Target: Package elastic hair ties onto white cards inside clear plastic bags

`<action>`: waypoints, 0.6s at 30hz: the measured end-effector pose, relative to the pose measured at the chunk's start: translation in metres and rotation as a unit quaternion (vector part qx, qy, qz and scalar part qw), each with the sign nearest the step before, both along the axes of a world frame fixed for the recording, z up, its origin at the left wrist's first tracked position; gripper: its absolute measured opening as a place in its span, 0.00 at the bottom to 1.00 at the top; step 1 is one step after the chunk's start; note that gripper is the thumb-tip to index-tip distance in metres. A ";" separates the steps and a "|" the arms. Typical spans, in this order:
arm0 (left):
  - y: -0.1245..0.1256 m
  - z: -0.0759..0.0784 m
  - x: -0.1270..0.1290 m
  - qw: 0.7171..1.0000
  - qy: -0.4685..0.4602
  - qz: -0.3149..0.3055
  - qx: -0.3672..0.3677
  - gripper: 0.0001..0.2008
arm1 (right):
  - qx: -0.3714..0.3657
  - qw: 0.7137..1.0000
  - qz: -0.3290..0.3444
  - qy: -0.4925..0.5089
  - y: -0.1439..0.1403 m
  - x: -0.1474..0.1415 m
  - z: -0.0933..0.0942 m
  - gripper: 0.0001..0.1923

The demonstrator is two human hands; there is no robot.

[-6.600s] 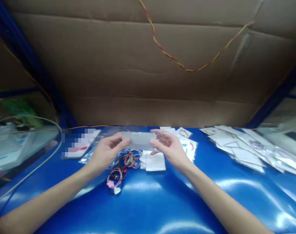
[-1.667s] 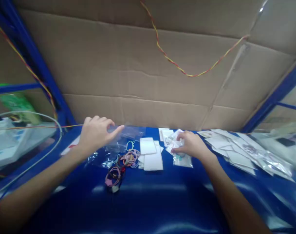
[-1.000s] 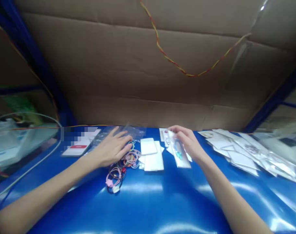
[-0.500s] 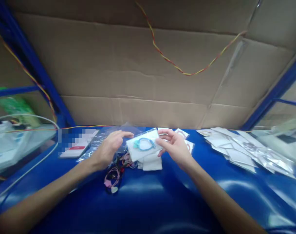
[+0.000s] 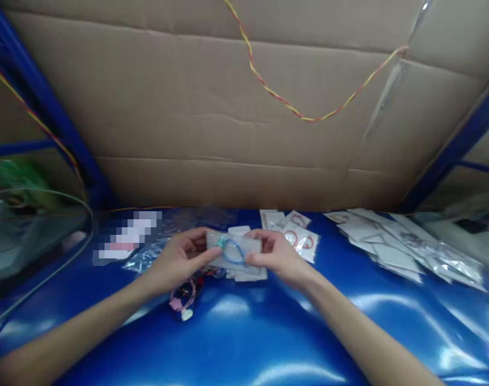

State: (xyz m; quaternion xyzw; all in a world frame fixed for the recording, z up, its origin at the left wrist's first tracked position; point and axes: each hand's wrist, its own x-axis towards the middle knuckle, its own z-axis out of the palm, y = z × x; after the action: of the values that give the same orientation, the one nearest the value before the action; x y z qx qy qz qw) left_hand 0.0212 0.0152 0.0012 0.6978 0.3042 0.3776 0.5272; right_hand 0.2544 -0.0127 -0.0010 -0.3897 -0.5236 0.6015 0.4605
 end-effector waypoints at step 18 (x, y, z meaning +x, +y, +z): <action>-0.010 -0.003 0.010 0.995 -0.057 -0.016 -0.076 0.11 | -0.018 0.999 -0.031 0.040 -0.005 -0.011 -0.001 0.09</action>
State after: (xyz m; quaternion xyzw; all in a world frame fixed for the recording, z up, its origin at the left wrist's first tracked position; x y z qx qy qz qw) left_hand 0.0315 0.0048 -0.0023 0.6381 0.2905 0.3840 0.6008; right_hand 0.2434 -0.0182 -0.0022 -0.3892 -0.4816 0.6113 0.4929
